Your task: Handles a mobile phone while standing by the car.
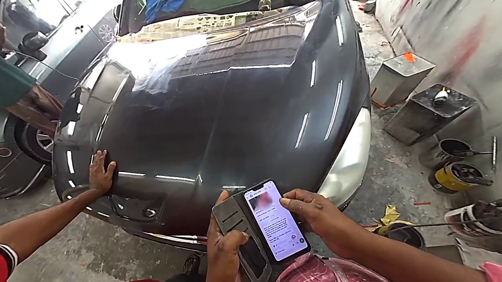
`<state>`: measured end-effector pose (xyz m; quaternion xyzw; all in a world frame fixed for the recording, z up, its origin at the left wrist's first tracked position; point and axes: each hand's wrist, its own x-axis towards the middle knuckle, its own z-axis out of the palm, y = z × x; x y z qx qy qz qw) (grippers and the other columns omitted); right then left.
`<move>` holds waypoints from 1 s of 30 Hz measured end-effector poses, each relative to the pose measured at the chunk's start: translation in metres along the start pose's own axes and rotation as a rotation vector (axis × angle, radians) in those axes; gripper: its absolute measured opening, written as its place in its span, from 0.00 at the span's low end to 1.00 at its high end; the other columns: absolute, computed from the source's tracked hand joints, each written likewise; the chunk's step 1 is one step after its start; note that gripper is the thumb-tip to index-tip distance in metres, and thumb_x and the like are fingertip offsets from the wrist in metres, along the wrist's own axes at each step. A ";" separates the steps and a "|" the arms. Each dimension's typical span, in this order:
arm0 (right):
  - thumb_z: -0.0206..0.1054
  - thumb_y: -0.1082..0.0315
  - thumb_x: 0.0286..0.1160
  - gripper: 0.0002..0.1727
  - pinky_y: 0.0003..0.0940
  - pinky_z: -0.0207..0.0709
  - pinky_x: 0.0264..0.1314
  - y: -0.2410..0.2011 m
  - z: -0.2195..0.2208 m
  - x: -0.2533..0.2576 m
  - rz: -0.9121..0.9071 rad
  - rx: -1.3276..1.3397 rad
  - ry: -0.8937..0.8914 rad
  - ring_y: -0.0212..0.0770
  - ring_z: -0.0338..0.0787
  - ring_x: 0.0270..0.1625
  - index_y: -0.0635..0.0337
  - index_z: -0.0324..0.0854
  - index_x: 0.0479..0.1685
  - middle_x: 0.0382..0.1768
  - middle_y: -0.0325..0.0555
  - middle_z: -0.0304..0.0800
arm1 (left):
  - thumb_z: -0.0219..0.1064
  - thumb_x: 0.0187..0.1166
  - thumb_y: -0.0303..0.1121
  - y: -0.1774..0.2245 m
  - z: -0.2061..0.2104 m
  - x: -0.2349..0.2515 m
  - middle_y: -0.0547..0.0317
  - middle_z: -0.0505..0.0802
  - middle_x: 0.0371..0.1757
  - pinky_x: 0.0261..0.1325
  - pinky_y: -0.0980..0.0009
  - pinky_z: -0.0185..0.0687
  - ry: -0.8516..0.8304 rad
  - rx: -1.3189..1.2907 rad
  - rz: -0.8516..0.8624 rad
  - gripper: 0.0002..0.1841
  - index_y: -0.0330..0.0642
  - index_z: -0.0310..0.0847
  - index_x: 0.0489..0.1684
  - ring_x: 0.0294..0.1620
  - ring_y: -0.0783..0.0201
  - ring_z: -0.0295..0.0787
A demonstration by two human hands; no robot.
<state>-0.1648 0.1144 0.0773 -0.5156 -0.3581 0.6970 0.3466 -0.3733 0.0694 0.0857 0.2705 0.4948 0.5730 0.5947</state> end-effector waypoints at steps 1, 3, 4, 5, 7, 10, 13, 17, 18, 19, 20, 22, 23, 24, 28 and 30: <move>0.60 0.60 0.90 0.14 0.42 0.91 0.46 0.000 0.001 0.000 0.000 -0.003 0.000 0.49 0.96 0.43 0.63 0.81 0.55 0.42 0.58 0.94 | 0.61 0.53 0.14 0.000 0.000 0.000 0.41 0.90 0.63 0.54 0.57 0.93 0.004 -0.004 0.000 0.48 0.49 0.65 0.88 0.54 0.52 0.93; 0.61 0.60 0.89 0.14 0.41 0.91 0.45 0.000 0.002 0.000 -0.006 -0.013 0.001 0.49 0.96 0.42 0.63 0.81 0.54 0.42 0.58 0.94 | 0.61 0.53 0.14 0.000 0.000 -0.001 0.41 0.90 0.63 0.54 0.57 0.92 0.008 -0.006 0.001 0.48 0.49 0.65 0.88 0.55 0.52 0.93; 0.63 0.60 0.88 0.14 0.41 0.91 0.45 0.000 0.002 0.001 -0.011 -0.025 0.004 0.49 0.96 0.41 0.63 0.82 0.53 0.41 0.57 0.94 | 0.61 0.53 0.14 0.001 0.000 -0.002 0.41 0.90 0.63 0.54 0.57 0.92 0.008 -0.009 0.001 0.48 0.49 0.65 0.88 0.55 0.53 0.93; 0.64 0.60 0.87 0.13 0.41 0.91 0.44 0.000 0.004 0.002 -0.017 -0.039 0.010 0.48 0.96 0.40 0.63 0.82 0.51 0.40 0.57 0.94 | 0.61 0.53 0.14 0.001 0.000 -0.002 0.41 0.90 0.63 0.54 0.57 0.92 0.007 -0.015 0.001 0.48 0.49 0.65 0.89 0.55 0.53 0.93; 0.68 0.61 0.84 0.12 0.40 0.91 0.43 0.002 0.006 0.004 -0.035 -0.068 0.032 0.47 0.95 0.38 0.63 0.81 0.47 0.37 0.55 0.93 | 0.61 0.53 0.14 0.000 -0.001 -0.003 0.40 0.90 0.63 0.54 0.57 0.92 0.008 -0.024 -0.004 0.48 0.49 0.65 0.89 0.54 0.52 0.93; 0.72 0.64 0.80 0.11 0.39 0.91 0.42 0.005 0.010 0.007 -0.044 -0.093 0.046 0.46 0.95 0.36 0.64 0.81 0.45 0.36 0.54 0.94 | 0.61 0.54 0.13 -0.003 -0.002 -0.004 0.40 0.90 0.62 0.54 0.57 0.92 0.004 -0.032 -0.006 0.48 0.49 0.65 0.89 0.53 0.52 0.94; 0.76 0.74 0.71 0.14 0.39 0.92 0.46 0.009 0.009 0.006 -0.052 -0.064 -0.020 0.47 0.96 0.40 0.66 0.78 0.51 0.40 0.55 0.94 | 0.60 0.55 0.13 -0.004 -0.006 -0.003 0.39 0.90 0.63 0.54 0.56 0.92 0.012 -0.042 -0.016 0.48 0.48 0.64 0.89 0.54 0.51 0.93; 0.76 0.80 0.58 0.26 0.40 0.92 0.53 0.017 0.008 0.002 -0.110 -0.105 -0.111 0.46 0.96 0.48 0.64 0.73 0.59 0.47 0.54 0.94 | 0.60 0.56 0.14 -0.004 -0.011 -0.003 0.39 0.89 0.64 0.54 0.56 0.92 0.034 -0.031 -0.037 0.47 0.48 0.63 0.89 0.55 0.51 0.93; 0.76 0.81 0.56 0.28 0.40 0.92 0.53 0.019 0.008 0.001 -0.121 -0.109 -0.117 0.46 0.96 0.49 0.64 0.73 0.60 0.49 0.54 0.93 | 0.60 0.56 0.14 -0.004 -0.011 -0.003 0.39 0.89 0.64 0.54 0.56 0.92 0.038 -0.031 -0.041 0.47 0.48 0.63 0.89 0.55 0.51 0.93; 0.76 0.81 0.55 0.29 0.39 0.92 0.53 0.021 0.008 0.001 -0.129 -0.109 -0.124 0.46 0.96 0.49 0.64 0.72 0.60 0.49 0.54 0.93 | 0.60 0.56 0.14 -0.004 -0.011 -0.004 0.39 0.89 0.63 0.54 0.56 0.92 0.042 -0.033 -0.047 0.47 0.48 0.63 0.89 0.54 0.51 0.93; 0.76 0.82 0.54 0.29 0.40 0.92 0.53 0.023 0.008 0.001 -0.133 -0.108 -0.132 0.46 0.96 0.49 0.63 0.72 0.60 0.49 0.54 0.93 | 0.60 0.55 0.13 -0.004 -0.011 -0.004 0.39 0.90 0.63 0.53 0.56 0.92 0.046 -0.033 -0.053 0.47 0.49 0.63 0.89 0.53 0.51 0.93; 0.75 0.82 0.54 0.30 0.40 0.92 0.54 0.025 0.007 0.001 -0.123 -0.112 -0.152 0.47 0.96 0.50 0.62 0.71 0.62 0.50 0.54 0.93 | 0.59 0.56 0.13 -0.005 -0.013 -0.005 0.39 0.90 0.63 0.53 0.57 0.92 0.041 -0.033 -0.063 0.47 0.50 0.63 0.89 0.53 0.51 0.93; 0.75 0.82 0.54 0.31 0.40 0.92 0.54 0.025 0.007 0.000 -0.118 -0.121 -0.161 0.47 0.96 0.51 0.62 0.71 0.63 0.50 0.54 0.93 | 0.59 0.56 0.12 -0.005 -0.013 -0.005 0.40 0.90 0.63 0.52 0.57 0.92 0.039 -0.035 -0.064 0.47 0.51 0.63 0.89 0.53 0.51 0.93; 0.76 0.81 0.54 0.32 0.40 0.92 0.55 0.025 0.007 0.000 -0.116 -0.129 -0.168 0.47 0.96 0.51 0.61 0.71 0.64 0.51 0.54 0.93 | 0.59 0.57 0.12 -0.005 -0.014 -0.005 0.40 0.90 0.63 0.52 0.57 0.92 0.036 -0.034 -0.063 0.47 0.51 0.63 0.89 0.53 0.51 0.93; 0.76 0.81 0.51 0.36 0.41 0.92 0.55 0.027 0.007 0.000 -0.118 -0.135 -0.177 0.47 0.96 0.52 0.60 0.70 0.67 0.51 0.54 0.93 | 0.59 0.58 0.13 -0.003 -0.016 -0.006 0.41 0.90 0.63 0.51 0.57 0.92 0.025 -0.023 -0.067 0.47 0.53 0.64 0.89 0.52 0.52 0.93; 0.76 0.81 0.51 0.37 0.41 0.92 0.55 0.027 0.006 -0.002 -0.102 -0.131 -0.181 0.48 0.96 0.51 0.60 0.69 0.69 0.51 0.55 0.93 | 0.58 0.58 0.14 -0.003 -0.016 -0.006 0.41 0.90 0.63 0.52 0.57 0.92 0.017 -0.027 -0.070 0.47 0.53 0.64 0.89 0.53 0.52 0.93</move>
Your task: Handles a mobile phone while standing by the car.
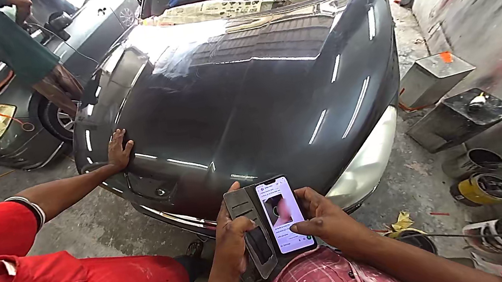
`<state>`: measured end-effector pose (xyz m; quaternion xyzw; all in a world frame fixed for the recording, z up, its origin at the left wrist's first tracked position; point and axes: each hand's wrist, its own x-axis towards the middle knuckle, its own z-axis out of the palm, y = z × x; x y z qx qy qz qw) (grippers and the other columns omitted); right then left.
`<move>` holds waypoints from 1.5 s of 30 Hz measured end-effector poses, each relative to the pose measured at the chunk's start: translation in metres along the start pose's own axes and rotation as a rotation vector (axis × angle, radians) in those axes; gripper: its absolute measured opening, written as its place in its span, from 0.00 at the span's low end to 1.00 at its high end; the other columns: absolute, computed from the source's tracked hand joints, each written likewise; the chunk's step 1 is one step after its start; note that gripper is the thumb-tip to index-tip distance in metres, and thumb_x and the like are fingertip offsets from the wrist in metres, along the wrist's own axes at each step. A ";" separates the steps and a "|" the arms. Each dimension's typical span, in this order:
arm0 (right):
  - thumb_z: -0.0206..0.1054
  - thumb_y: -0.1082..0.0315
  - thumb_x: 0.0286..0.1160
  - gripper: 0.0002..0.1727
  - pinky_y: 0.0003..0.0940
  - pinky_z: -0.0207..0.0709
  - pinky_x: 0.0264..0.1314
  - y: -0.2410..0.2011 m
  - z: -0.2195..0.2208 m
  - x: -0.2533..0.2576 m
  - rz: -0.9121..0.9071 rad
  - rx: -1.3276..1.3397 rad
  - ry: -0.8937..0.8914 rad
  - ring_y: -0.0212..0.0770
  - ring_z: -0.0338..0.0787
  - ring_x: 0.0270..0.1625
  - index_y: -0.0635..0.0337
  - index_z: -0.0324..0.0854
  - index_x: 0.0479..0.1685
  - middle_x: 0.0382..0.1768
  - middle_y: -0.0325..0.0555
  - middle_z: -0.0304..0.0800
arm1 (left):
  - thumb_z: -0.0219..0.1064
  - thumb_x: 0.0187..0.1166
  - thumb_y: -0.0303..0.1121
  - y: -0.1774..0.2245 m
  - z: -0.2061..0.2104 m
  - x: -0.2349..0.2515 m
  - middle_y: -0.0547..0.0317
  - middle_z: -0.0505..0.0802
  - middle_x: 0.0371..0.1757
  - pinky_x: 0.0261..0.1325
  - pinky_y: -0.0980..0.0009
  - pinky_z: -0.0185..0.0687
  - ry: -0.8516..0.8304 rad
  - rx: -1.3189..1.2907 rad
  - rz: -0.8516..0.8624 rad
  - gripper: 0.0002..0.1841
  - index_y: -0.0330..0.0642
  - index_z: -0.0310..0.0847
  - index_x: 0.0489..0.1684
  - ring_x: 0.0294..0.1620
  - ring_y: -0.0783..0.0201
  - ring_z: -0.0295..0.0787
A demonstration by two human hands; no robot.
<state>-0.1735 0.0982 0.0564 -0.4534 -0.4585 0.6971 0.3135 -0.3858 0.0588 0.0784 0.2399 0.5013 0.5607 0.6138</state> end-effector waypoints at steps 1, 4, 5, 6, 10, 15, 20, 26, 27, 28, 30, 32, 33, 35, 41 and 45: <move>0.76 0.81 0.51 0.37 0.42 0.92 0.55 0.000 0.000 -0.001 0.006 0.003 -0.001 0.48 0.96 0.51 0.60 0.69 0.69 0.51 0.55 0.93 | 0.58 0.58 0.14 0.000 0.000 0.000 0.41 0.89 0.64 0.52 0.57 0.91 -0.001 -0.002 -0.004 0.47 0.54 0.64 0.89 0.53 0.52 0.93; 0.77 0.77 0.53 0.36 0.40 0.92 0.54 -0.002 0.001 -0.002 0.011 -0.003 0.000 0.47 0.96 0.50 0.59 0.69 0.68 0.50 0.54 0.93 | 0.58 0.58 0.14 0.000 -0.002 -0.001 0.42 0.89 0.64 0.52 0.57 0.91 -0.009 -0.006 -0.002 0.47 0.55 0.65 0.89 0.53 0.52 0.93; 0.77 0.77 0.54 0.35 0.40 0.92 0.54 -0.002 0.002 -0.002 0.010 -0.004 0.003 0.46 0.96 0.50 0.60 0.69 0.68 0.50 0.54 0.93 | 0.58 0.58 0.13 0.000 -0.003 -0.002 0.42 0.89 0.64 0.53 0.57 0.91 -0.008 -0.005 -0.001 0.47 0.55 0.65 0.89 0.53 0.52 0.93; 0.76 0.77 0.55 0.35 0.40 0.91 0.55 -0.002 0.004 -0.002 0.002 0.000 0.002 0.46 0.96 0.51 0.60 0.69 0.68 0.50 0.54 0.93 | 0.59 0.58 0.14 0.000 -0.003 -0.002 0.42 0.90 0.64 0.53 0.57 0.91 -0.009 -0.006 0.004 0.47 0.55 0.65 0.89 0.53 0.52 0.93; 0.77 0.73 0.59 0.31 0.39 0.92 0.55 -0.006 0.005 -0.003 -0.021 -0.008 0.037 0.45 0.96 0.51 0.62 0.70 0.66 0.51 0.54 0.93 | 0.59 0.58 0.13 0.000 -0.001 -0.002 0.40 0.90 0.62 0.52 0.56 0.92 -0.020 -0.027 0.004 0.47 0.52 0.64 0.89 0.51 0.51 0.93; 0.76 0.73 0.62 0.28 0.39 0.92 0.53 -0.004 0.010 0.001 -0.011 -0.014 0.062 0.45 0.96 0.49 0.62 0.70 0.64 0.49 0.54 0.93 | 0.60 0.57 0.14 0.002 -0.004 -0.004 0.40 0.90 0.62 0.53 0.56 0.91 -0.004 -0.014 -0.014 0.47 0.53 0.65 0.89 0.53 0.51 0.93; 0.77 0.73 0.62 0.28 0.39 0.92 0.52 -0.004 0.012 0.003 -0.015 -0.013 0.070 0.45 0.96 0.48 0.62 0.71 0.63 0.48 0.53 0.93 | 0.59 0.57 0.13 0.003 -0.005 -0.003 0.40 0.90 0.62 0.53 0.56 0.92 -0.002 -0.026 -0.008 0.47 0.54 0.65 0.89 0.52 0.51 0.93; 0.78 0.71 0.60 0.29 0.37 0.92 0.52 -0.005 0.013 0.004 -0.023 -0.030 0.083 0.44 0.96 0.48 0.62 0.72 0.63 0.48 0.53 0.94 | 0.59 0.56 0.13 0.002 -0.006 -0.001 0.41 0.90 0.62 0.54 0.57 0.91 -0.006 -0.038 0.001 0.47 0.52 0.66 0.88 0.53 0.52 0.93; 0.78 0.72 0.60 0.29 0.37 0.92 0.52 -0.005 0.013 0.003 -0.024 -0.029 0.081 0.45 0.96 0.49 0.63 0.71 0.63 0.48 0.53 0.93 | 0.60 0.56 0.13 0.001 -0.006 -0.001 0.41 0.90 0.62 0.54 0.57 0.91 -0.005 -0.038 0.000 0.47 0.52 0.66 0.88 0.53 0.52 0.93; 0.78 0.72 0.60 0.29 0.37 0.92 0.52 -0.006 0.012 0.003 -0.023 -0.030 0.079 0.44 0.96 0.49 0.63 0.71 0.64 0.48 0.53 0.93 | 0.60 0.56 0.13 0.001 -0.006 0.000 0.41 0.90 0.62 0.55 0.57 0.91 -0.006 -0.038 0.002 0.47 0.52 0.66 0.88 0.53 0.52 0.93; 0.73 0.74 0.59 0.29 0.37 0.92 0.51 -0.008 0.013 0.003 -0.012 -0.039 0.076 0.43 0.96 0.49 0.63 0.71 0.65 0.49 0.52 0.93 | 0.60 0.56 0.14 0.000 -0.008 0.002 0.41 0.90 0.63 0.55 0.57 0.91 -0.007 -0.031 0.013 0.47 0.52 0.66 0.88 0.53 0.53 0.92; 0.69 0.72 0.64 0.25 0.37 0.92 0.49 -0.010 0.013 0.004 -0.011 -0.051 0.088 0.43 0.96 0.47 0.63 0.73 0.64 0.47 0.52 0.93 | 0.61 0.55 0.14 -0.001 -0.008 0.003 0.41 0.90 0.62 0.55 0.58 0.91 -0.013 -0.031 0.028 0.47 0.51 0.66 0.88 0.53 0.53 0.92; 0.68 0.69 0.71 0.21 0.38 0.92 0.49 -0.010 0.013 0.005 -0.018 -0.050 0.091 0.44 0.96 0.46 0.64 0.74 0.63 0.46 0.52 0.93 | 0.61 0.54 0.14 -0.001 -0.009 0.003 0.41 0.90 0.63 0.55 0.57 0.91 -0.016 -0.031 0.029 0.47 0.51 0.66 0.88 0.54 0.53 0.92; 0.67 0.63 0.81 0.15 0.37 0.92 0.48 -0.010 0.014 0.008 -0.033 -0.056 0.121 0.44 0.96 0.43 0.63 0.78 0.58 0.43 0.52 0.94 | 0.62 0.54 0.15 -0.001 -0.009 0.004 0.41 0.90 0.63 0.56 0.57 0.91 -0.024 -0.032 0.036 0.47 0.51 0.67 0.88 0.55 0.52 0.92; 0.72 0.74 0.72 0.16 0.37 0.92 0.46 -0.008 0.017 0.011 -0.042 -0.021 0.128 0.44 0.96 0.42 0.65 0.77 0.56 0.42 0.53 0.94 | 0.61 0.55 0.16 0.000 -0.011 0.007 0.41 0.90 0.63 0.57 0.55 0.91 -0.007 -0.039 0.026 0.46 0.48 0.67 0.87 0.56 0.52 0.92; 0.75 0.78 0.64 0.22 0.38 0.92 0.49 -0.006 0.018 0.008 -0.038 -0.006 0.107 0.45 0.96 0.45 0.66 0.75 0.59 0.44 0.54 0.94 | 0.61 0.55 0.14 0.000 -0.013 0.007 0.41 0.89 0.64 0.56 0.55 0.90 0.002 -0.049 -0.008 0.46 0.51 0.66 0.87 0.56 0.51 0.92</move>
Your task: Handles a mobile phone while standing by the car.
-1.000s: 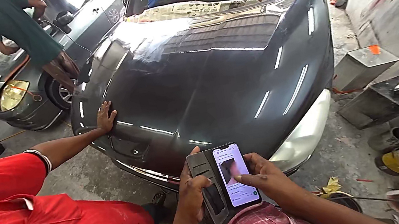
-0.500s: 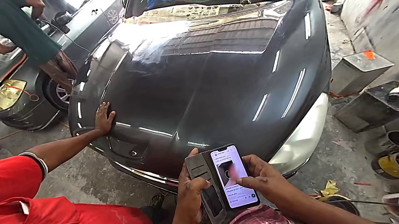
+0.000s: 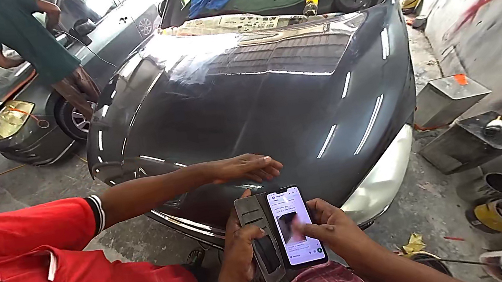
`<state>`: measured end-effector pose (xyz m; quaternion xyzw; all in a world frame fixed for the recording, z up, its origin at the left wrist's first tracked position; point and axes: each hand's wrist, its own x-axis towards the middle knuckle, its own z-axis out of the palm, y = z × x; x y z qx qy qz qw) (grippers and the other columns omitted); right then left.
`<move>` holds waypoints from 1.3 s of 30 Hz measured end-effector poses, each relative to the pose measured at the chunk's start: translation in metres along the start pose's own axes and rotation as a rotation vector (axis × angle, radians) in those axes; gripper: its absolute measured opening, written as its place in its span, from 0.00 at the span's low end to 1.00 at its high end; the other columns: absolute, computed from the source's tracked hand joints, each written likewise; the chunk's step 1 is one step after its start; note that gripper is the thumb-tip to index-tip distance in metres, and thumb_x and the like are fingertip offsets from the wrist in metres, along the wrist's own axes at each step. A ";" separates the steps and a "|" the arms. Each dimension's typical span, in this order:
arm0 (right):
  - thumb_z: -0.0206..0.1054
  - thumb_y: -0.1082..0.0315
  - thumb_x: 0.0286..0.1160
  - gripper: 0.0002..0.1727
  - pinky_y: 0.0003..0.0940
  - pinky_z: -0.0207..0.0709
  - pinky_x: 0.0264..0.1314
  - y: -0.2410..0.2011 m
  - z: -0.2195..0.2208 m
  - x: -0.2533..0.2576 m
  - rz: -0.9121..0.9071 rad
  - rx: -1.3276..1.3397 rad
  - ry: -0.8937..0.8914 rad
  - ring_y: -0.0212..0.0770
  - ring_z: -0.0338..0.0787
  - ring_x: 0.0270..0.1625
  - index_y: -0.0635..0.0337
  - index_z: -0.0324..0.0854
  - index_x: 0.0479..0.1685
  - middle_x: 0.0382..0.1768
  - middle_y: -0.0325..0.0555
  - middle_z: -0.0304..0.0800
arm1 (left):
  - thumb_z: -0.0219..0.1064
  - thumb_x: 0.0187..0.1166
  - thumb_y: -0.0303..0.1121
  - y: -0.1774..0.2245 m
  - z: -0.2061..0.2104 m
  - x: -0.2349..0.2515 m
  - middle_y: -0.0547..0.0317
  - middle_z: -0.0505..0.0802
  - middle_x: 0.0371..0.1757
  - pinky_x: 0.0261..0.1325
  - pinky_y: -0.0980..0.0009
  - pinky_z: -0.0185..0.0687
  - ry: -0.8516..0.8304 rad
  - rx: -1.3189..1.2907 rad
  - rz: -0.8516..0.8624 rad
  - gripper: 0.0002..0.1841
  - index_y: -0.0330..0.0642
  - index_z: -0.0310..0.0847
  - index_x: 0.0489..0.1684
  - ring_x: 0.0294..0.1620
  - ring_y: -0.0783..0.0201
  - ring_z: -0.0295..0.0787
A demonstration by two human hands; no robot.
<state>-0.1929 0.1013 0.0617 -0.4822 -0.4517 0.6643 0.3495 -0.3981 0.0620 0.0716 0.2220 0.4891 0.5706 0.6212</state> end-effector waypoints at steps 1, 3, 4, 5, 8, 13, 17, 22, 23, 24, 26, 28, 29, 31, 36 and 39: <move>0.75 0.78 0.63 0.23 0.38 0.92 0.49 0.000 0.000 -0.001 0.008 -0.003 0.004 0.45 0.96 0.45 0.65 0.75 0.59 0.44 0.54 0.94 | 0.61 0.55 0.14 0.000 0.000 0.000 0.42 0.89 0.64 0.55 0.56 0.91 0.003 -0.003 -0.011 0.46 0.51 0.66 0.87 0.56 0.51 0.92; 0.75 0.77 0.64 0.22 0.37 0.92 0.49 0.000 0.001 -0.001 0.026 -0.002 0.013 0.45 0.96 0.45 0.65 0.75 0.58 0.44 0.54 0.94 | 0.60 0.57 0.13 0.001 -0.001 0.001 0.42 0.90 0.64 0.54 0.55 0.91 -0.016 -0.009 -0.023 0.45 0.51 0.67 0.86 0.55 0.52 0.92; 0.75 0.77 0.65 0.21 0.37 0.91 0.49 0.000 0.001 -0.001 0.034 -0.004 0.018 0.45 0.96 0.45 0.64 0.75 0.58 0.44 0.54 0.94 | 0.60 0.59 0.14 0.004 0.000 0.001 0.43 0.91 0.61 0.52 0.57 0.91 -0.032 0.010 -0.025 0.42 0.50 0.70 0.84 0.52 0.53 0.92; 0.75 0.76 0.66 0.21 0.38 0.92 0.48 0.000 0.000 -0.001 0.043 -0.006 0.022 0.45 0.96 0.44 0.64 0.76 0.58 0.44 0.54 0.94 | 0.60 0.61 0.16 0.007 0.002 0.000 0.44 0.92 0.56 0.48 0.59 0.91 -0.047 0.045 -0.031 0.37 0.49 0.74 0.79 0.48 0.56 0.93; 0.73 0.76 0.68 0.19 0.38 0.92 0.48 0.001 0.002 0.000 0.049 -0.006 0.021 0.46 0.96 0.43 0.63 0.76 0.58 0.43 0.55 0.94 | 0.61 0.81 0.32 0.028 0.005 0.001 0.59 0.93 0.49 0.44 0.72 0.88 -0.253 0.270 -0.071 0.14 0.47 0.84 0.61 0.43 0.69 0.90; 0.71 0.75 0.74 0.16 0.40 0.92 0.46 -0.001 0.007 0.001 0.070 -0.005 0.042 0.48 0.96 0.42 0.63 0.77 0.59 0.43 0.56 0.94 | 0.58 0.88 0.38 0.043 0.005 0.007 0.64 0.87 0.35 0.31 0.77 0.84 -0.383 0.360 -0.089 0.08 0.48 0.82 0.47 0.31 0.73 0.86; 0.68 0.74 0.79 0.13 0.42 0.92 0.46 0.000 0.012 0.002 0.063 -0.002 0.037 0.49 0.96 0.41 0.64 0.77 0.58 0.42 0.58 0.93 | 0.59 0.88 0.38 0.046 -0.002 0.011 0.64 0.85 0.33 0.30 0.77 0.84 -0.415 0.375 -0.117 0.07 0.48 0.80 0.45 0.31 0.73 0.86; 0.69 0.73 0.78 0.13 0.41 0.92 0.44 -0.001 0.018 0.003 0.060 -0.005 0.048 0.49 0.96 0.40 0.64 0.76 0.58 0.41 0.57 0.94 | 0.63 0.87 0.38 0.049 -0.005 0.009 0.62 0.88 0.35 0.31 0.76 0.87 -0.377 0.332 -0.112 0.07 0.46 0.81 0.47 0.32 0.72 0.89; 0.70 0.72 0.77 0.15 0.41 0.92 0.45 -0.001 0.018 0.003 0.058 -0.007 0.042 0.48 0.96 0.40 0.63 0.76 0.58 0.41 0.57 0.94 | 0.62 0.87 0.38 0.050 -0.004 0.009 0.62 0.87 0.34 0.31 0.76 0.86 -0.385 0.344 -0.109 0.07 0.46 0.81 0.47 0.31 0.72 0.88; 0.71 0.72 0.75 0.16 0.41 0.92 0.45 -0.002 0.019 0.003 0.056 -0.011 0.037 0.48 0.96 0.40 0.63 0.76 0.59 0.41 0.56 0.94 | 0.62 0.87 0.39 0.051 -0.004 0.010 0.62 0.87 0.34 0.30 0.76 0.86 -0.388 0.358 -0.112 0.07 0.46 0.80 0.47 0.31 0.72 0.88; 0.74 0.71 0.73 0.19 0.41 0.92 0.45 0.000 0.019 0.005 0.047 -0.028 0.037 0.48 0.96 0.41 0.63 0.76 0.59 0.41 0.56 0.94 | 0.61 0.87 0.39 0.054 -0.002 0.010 0.63 0.86 0.33 0.29 0.77 0.85 -0.387 0.388 -0.114 0.07 0.46 0.79 0.45 0.30 0.73 0.87; 0.79 0.69 0.65 0.25 0.40 0.93 0.47 0.004 0.019 0.007 0.027 -0.083 0.035 0.46 0.97 0.42 0.61 0.74 0.61 0.41 0.52 0.94 | 0.62 0.87 0.38 0.052 -0.001 0.010 0.64 0.85 0.32 0.28 0.77 0.84 -0.381 0.364 -0.105 0.06 0.47 0.79 0.45 0.29 0.73 0.86; 0.80 0.68 0.62 0.28 0.40 0.93 0.48 0.005 0.019 0.009 0.018 -0.104 0.036 0.45 0.97 0.43 0.60 0.74 0.61 0.42 0.51 0.94 | 0.63 0.86 0.38 0.052 -0.001 0.010 0.63 0.86 0.32 0.29 0.77 0.85 -0.378 0.345 -0.103 0.06 0.47 0.79 0.46 0.29 0.73 0.87; 0.82 0.66 0.58 0.30 0.41 0.93 0.49 0.008 0.019 0.011 -0.007 -0.128 0.036 0.44 0.97 0.44 0.58 0.73 0.62 0.44 0.49 0.95 | 0.63 0.86 0.38 0.053 -0.001 0.011 0.63 0.86 0.34 0.31 0.76 0.85 -0.390 0.339 -0.093 0.07 0.47 0.80 0.48 0.31 0.72 0.87; 0.83 0.61 0.59 0.32 0.41 0.94 0.50 0.004 0.020 0.011 -0.034 -0.123 0.015 0.46 0.97 0.46 0.56 0.73 0.64 0.45 0.50 0.95 | 0.61 0.88 0.38 0.061 0.002 0.016 0.63 0.85 0.31 0.29 0.76 0.85 -0.428 0.378 -0.074 0.07 0.47 0.79 0.45 0.29 0.72 0.86; 0.72 0.55 0.69 0.29 0.41 0.92 0.49 -0.017 0.023 -0.001 -0.046 -0.086 -0.034 0.46 0.96 0.47 0.56 0.74 0.69 0.47 0.50 0.94 | 0.60 0.88 0.38 0.067 0.006 0.017 0.65 0.83 0.29 0.27 0.78 0.83 -0.397 0.367 -0.041 0.07 0.47 0.78 0.42 0.27 0.74 0.84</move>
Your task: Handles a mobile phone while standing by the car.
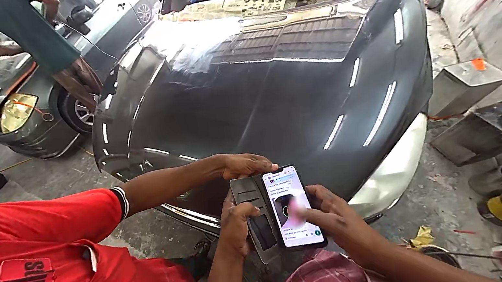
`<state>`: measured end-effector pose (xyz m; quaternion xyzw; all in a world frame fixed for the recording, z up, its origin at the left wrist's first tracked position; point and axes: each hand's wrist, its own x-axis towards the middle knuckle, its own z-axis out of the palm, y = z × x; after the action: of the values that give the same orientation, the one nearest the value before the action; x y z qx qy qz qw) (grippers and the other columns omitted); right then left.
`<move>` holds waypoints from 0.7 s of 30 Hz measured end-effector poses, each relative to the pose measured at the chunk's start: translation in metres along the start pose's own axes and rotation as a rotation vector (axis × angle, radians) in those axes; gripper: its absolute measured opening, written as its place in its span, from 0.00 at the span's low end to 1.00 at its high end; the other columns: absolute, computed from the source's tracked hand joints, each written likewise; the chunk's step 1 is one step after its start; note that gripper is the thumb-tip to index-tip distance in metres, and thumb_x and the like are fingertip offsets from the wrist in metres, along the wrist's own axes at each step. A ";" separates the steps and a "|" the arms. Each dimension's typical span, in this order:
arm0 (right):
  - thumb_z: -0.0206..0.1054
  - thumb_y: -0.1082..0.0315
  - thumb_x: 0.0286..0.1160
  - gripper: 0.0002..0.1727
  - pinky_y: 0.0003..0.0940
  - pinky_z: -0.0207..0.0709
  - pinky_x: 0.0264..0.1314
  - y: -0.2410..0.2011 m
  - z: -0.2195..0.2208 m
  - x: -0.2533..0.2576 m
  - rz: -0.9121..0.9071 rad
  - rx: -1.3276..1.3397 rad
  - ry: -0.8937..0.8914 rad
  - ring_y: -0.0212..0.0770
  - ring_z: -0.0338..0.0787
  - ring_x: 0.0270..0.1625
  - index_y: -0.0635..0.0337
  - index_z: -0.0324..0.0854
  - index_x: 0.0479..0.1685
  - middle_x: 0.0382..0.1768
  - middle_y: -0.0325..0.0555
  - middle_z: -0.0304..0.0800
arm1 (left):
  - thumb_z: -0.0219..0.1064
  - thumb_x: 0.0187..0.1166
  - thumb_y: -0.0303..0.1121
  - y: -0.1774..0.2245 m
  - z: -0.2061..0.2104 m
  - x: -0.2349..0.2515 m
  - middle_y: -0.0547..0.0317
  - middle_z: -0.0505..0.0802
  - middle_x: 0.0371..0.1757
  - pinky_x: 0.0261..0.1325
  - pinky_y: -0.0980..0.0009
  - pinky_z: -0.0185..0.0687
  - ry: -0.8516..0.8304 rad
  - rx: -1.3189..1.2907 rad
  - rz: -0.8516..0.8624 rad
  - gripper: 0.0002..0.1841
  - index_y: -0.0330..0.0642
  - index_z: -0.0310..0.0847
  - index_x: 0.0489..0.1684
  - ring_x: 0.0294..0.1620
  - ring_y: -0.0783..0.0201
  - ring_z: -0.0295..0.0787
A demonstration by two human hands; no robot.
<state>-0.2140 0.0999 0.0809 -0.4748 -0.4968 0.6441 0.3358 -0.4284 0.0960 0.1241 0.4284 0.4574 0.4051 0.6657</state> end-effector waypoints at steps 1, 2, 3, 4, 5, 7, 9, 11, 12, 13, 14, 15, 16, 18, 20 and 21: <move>0.66 0.52 0.74 0.29 0.43 0.92 0.47 -0.010 0.000 -0.003 0.000 0.023 -0.015 0.47 0.96 0.47 0.57 0.74 0.72 0.48 0.51 0.94 | 0.60 0.88 0.38 0.004 -0.002 0.001 0.65 0.83 0.29 0.27 0.78 0.83 0.008 -0.009 0.008 0.07 0.47 0.78 0.41 0.26 0.74 0.84; 0.61 0.50 0.76 0.31 0.45 0.92 0.47 -0.017 -0.002 -0.005 0.014 0.054 -0.024 0.49 0.96 0.47 0.57 0.73 0.75 0.48 0.54 0.94 | 0.60 0.88 0.38 0.007 -0.003 0.000 0.64 0.83 0.29 0.27 0.78 0.83 0.010 -0.014 0.015 0.07 0.47 0.78 0.41 0.26 0.74 0.84; 0.58 0.48 0.77 0.32 0.46 0.92 0.47 -0.023 -0.004 -0.006 0.026 0.075 -0.031 0.51 0.96 0.47 0.57 0.73 0.75 0.49 0.56 0.94 | 0.61 0.88 0.38 0.009 -0.003 0.000 0.64 0.83 0.29 0.27 0.78 0.83 0.012 -0.024 0.021 0.07 0.47 0.78 0.42 0.27 0.74 0.84; 0.57 0.46 0.77 0.32 0.46 0.92 0.45 -0.026 -0.006 -0.003 0.024 0.075 -0.033 0.51 0.97 0.46 0.57 0.75 0.74 0.48 0.57 0.94 | 0.61 0.88 0.38 0.012 -0.003 -0.001 0.64 0.84 0.30 0.29 0.77 0.84 0.011 -0.031 0.026 0.07 0.47 0.79 0.43 0.28 0.73 0.85; 0.56 0.45 0.78 0.31 0.45 0.92 0.44 -0.027 -0.006 0.000 0.016 0.064 -0.038 0.52 0.97 0.45 0.56 0.76 0.73 0.48 0.58 0.94 | 0.60 0.88 0.38 0.015 -0.004 -0.002 0.64 0.84 0.31 0.29 0.77 0.85 0.015 -0.025 0.025 0.07 0.46 0.79 0.44 0.29 0.73 0.85; 0.55 0.45 0.80 0.30 0.44 0.92 0.45 -0.030 -0.005 0.006 0.007 0.041 -0.041 0.51 0.96 0.46 0.54 0.76 0.72 0.49 0.57 0.94 | 0.61 0.88 0.37 0.019 -0.007 -0.002 0.63 0.84 0.31 0.30 0.76 0.85 0.023 -0.013 0.038 0.06 0.46 0.79 0.44 0.29 0.73 0.85; 0.55 0.47 0.81 0.28 0.45 0.92 0.47 -0.034 -0.003 0.010 0.008 0.034 -0.021 0.51 0.96 0.47 0.54 0.77 0.72 0.48 0.57 0.94 | 0.61 0.88 0.38 0.023 -0.009 0.000 0.63 0.85 0.31 0.30 0.76 0.85 0.005 -0.004 0.060 0.07 0.46 0.80 0.44 0.29 0.72 0.85; 0.54 0.49 0.84 0.26 0.45 0.92 0.48 -0.034 0.000 0.010 0.013 0.029 -0.007 0.51 0.96 0.48 0.53 0.78 0.72 0.49 0.56 0.94 | 0.59 0.90 0.40 0.025 -0.012 0.001 0.63 0.83 0.29 0.28 0.76 0.84 -0.044 0.078 0.099 0.10 0.45 0.78 0.42 0.27 0.72 0.85; 0.54 0.50 0.84 0.25 0.45 0.92 0.49 -0.035 0.001 0.010 0.014 0.025 -0.009 0.51 0.96 0.49 0.53 0.77 0.72 0.50 0.56 0.94 | 0.57 0.91 0.40 0.027 -0.014 0.001 0.63 0.82 0.29 0.27 0.76 0.84 -0.072 0.122 0.111 0.11 0.45 0.78 0.41 0.27 0.72 0.84; 0.54 0.50 0.84 0.25 0.44 0.91 0.49 -0.035 0.003 0.009 0.012 0.018 -0.009 0.51 0.96 0.49 0.52 0.77 0.73 0.50 0.56 0.94 | 0.57 0.91 0.40 0.029 -0.016 0.001 0.62 0.82 0.28 0.26 0.76 0.83 -0.090 0.148 0.119 0.11 0.44 0.77 0.41 0.26 0.72 0.84; 0.54 0.50 0.84 0.25 0.45 0.91 0.50 -0.037 0.004 0.010 0.005 0.015 -0.006 0.51 0.96 0.49 0.52 0.78 0.73 0.50 0.56 0.94 | 0.57 0.91 0.40 0.031 -0.017 0.001 0.62 0.82 0.28 0.26 0.76 0.83 -0.099 0.154 0.127 0.11 0.44 0.77 0.40 0.26 0.72 0.84; 0.54 0.49 0.85 0.25 0.45 0.92 0.50 -0.038 0.004 0.011 0.000 0.015 -0.006 0.51 0.96 0.49 0.53 0.78 0.73 0.50 0.56 0.94 | 0.58 0.91 0.39 0.033 -0.018 0.002 0.62 0.82 0.28 0.26 0.76 0.84 -0.107 0.151 0.133 0.11 0.43 0.78 0.40 0.26 0.71 0.84; 0.53 0.49 0.85 0.26 0.45 0.92 0.50 -0.039 0.004 0.012 -0.002 0.015 -0.009 0.52 0.96 0.49 0.53 0.78 0.73 0.50 0.56 0.94 | 0.58 0.91 0.39 0.035 -0.020 0.002 0.61 0.83 0.28 0.25 0.76 0.84 -0.123 0.156 0.139 0.11 0.43 0.78 0.40 0.26 0.71 0.85; 0.52 0.47 0.86 0.27 0.46 0.91 0.52 -0.040 0.004 0.014 0.004 0.025 -0.026 0.52 0.96 0.49 0.53 0.77 0.73 0.51 0.57 0.94 | 0.58 0.90 0.37 0.037 -0.024 0.004 0.61 0.83 0.27 0.25 0.76 0.83 -0.161 0.204 0.153 0.11 0.42 0.78 0.38 0.25 0.71 0.85; 0.53 0.45 0.85 0.29 0.47 0.91 0.52 -0.040 0.005 0.015 0.007 0.046 -0.044 0.54 0.96 0.50 0.54 0.76 0.74 0.52 0.59 0.93 | 0.58 0.90 0.38 0.041 -0.027 0.005 0.61 0.83 0.27 0.25 0.77 0.83 -0.168 0.233 0.154 0.11 0.42 0.78 0.39 0.25 0.72 0.85; 0.53 0.44 0.85 0.30 0.47 0.91 0.52 -0.040 0.005 0.015 0.005 0.050 -0.048 0.54 0.96 0.50 0.55 0.75 0.75 0.52 0.59 0.93 | 0.59 0.89 0.38 0.043 -0.028 0.005 0.61 0.83 0.28 0.25 0.77 0.83 -0.161 0.241 0.150 0.10 0.42 0.78 0.40 0.26 0.72 0.85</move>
<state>-0.2254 0.1232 0.1157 -0.4518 -0.4873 0.6685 0.3340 -0.4606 0.1193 0.1568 0.5692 0.4147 0.3603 0.6117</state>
